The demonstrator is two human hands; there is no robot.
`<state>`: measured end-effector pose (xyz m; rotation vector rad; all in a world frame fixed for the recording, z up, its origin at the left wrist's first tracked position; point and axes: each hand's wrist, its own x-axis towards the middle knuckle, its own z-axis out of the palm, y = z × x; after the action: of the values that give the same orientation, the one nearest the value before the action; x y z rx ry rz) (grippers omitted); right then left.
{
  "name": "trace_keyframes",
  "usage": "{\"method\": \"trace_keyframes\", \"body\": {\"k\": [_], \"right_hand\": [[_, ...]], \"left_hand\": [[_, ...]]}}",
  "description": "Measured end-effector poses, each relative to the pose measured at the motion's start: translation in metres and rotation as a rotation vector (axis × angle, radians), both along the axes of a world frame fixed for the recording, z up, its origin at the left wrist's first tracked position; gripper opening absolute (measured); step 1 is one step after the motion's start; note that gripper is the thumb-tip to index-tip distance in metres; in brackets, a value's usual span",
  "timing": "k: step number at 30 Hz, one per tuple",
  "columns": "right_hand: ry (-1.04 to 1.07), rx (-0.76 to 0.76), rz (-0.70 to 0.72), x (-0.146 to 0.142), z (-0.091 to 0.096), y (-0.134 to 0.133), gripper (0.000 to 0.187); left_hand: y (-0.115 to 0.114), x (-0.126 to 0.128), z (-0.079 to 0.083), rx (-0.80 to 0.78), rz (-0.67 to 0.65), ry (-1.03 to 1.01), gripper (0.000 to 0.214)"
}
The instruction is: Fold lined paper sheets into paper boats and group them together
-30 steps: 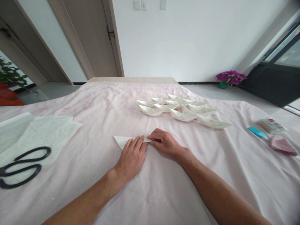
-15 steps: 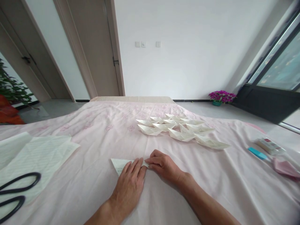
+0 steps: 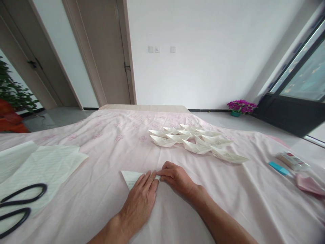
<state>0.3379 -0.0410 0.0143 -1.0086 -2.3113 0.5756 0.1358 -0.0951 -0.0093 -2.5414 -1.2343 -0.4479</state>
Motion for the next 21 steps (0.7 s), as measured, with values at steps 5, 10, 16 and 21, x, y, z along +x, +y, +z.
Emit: {"method": "trace_keyframes", "body": {"k": [5,10,16,21], "right_hand": [[0.000,0.025,0.024,0.0000,-0.0057,0.0045,0.023],[-0.026,0.061,0.011,-0.0003,-0.0093,0.0072,0.022],[-0.075,0.102,-0.009,-0.0028,-0.0103,0.0077,0.021],[-0.120,0.120,-0.051,-0.0055,-0.0056,0.0045,0.017]], "left_hand": [[0.0013,-0.0011,0.0029,0.005,-0.046,-0.047,0.035],[0.0014,-0.0022,0.0088,-0.045,-0.074,-0.087,0.033],[0.0005,-0.0030,0.0083,-0.066,-0.072,-0.151,0.031],[0.0035,-0.0037,0.0071,-0.155,-0.057,-0.287,0.022]]}}
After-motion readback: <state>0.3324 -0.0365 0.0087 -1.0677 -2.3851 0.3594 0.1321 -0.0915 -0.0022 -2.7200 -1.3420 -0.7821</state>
